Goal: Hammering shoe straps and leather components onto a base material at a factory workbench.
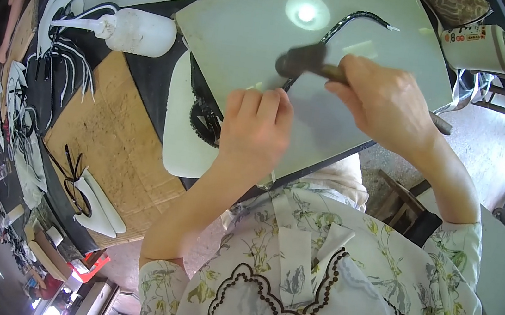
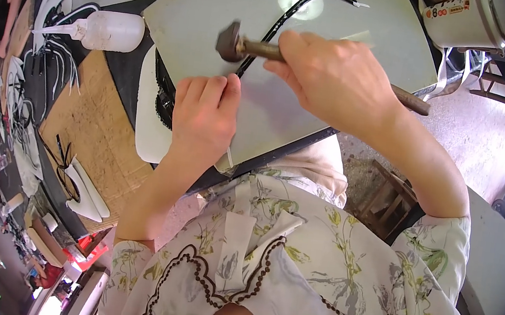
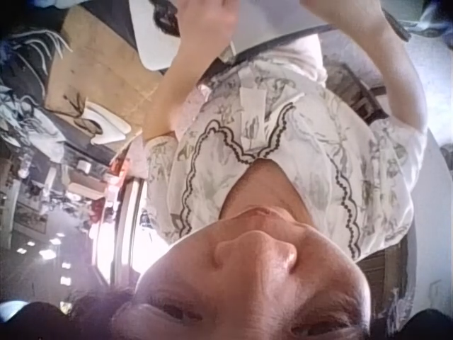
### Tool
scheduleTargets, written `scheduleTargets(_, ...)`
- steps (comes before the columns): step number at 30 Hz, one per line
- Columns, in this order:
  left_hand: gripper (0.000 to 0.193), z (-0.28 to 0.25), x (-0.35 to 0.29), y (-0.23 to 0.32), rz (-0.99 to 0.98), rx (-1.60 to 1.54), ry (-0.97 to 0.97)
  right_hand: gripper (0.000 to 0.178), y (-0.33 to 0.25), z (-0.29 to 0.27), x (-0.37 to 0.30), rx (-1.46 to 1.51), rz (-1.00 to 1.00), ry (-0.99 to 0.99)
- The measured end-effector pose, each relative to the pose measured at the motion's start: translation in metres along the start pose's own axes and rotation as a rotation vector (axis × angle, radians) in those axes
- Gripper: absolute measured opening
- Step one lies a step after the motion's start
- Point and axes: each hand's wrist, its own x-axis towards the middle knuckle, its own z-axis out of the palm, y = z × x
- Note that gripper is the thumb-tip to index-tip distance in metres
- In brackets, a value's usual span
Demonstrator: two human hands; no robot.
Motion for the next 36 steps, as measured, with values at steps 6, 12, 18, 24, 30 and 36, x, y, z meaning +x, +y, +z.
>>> scheduleTargets(6,0.019,-0.004,0.000,0.003,-0.010,0.007,-0.060,0.033,-0.001,-0.007,0.007,-0.021,0.052,0.051)
scheduleTargets(12,0.025,0.002,-0.004,-0.001,-0.124,-0.117,0.011,0.031,0.001,0.011,-0.003,-0.110,0.085,-0.160)
scheduleTargets(18,0.020,0.004,-0.007,-0.001,-0.238,-0.237,0.035,0.031,0.010,0.011,-0.007,-0.067,0.054,-0.100)
scheduleTargets(24,0.026,0.008,-0.007,0.001,-0.060,-0.092,0.066,0.032,0.000,0.002,0.004,0.018,-0.036,0.030)
scheduleTargets(30,0.023,0.002,-0.004,0.001,-0.034,-0.028,0.020,0.032,-0.005,-0.007,0.009,0.004,-0.002,-0.039)
scheduleTargets(36,0.025,0.003,-0.008,-0.001,-0.034,-0.029,-0.005,0.027,-0.003,-0.003,0.003,-0.071,0.118,-0.381)
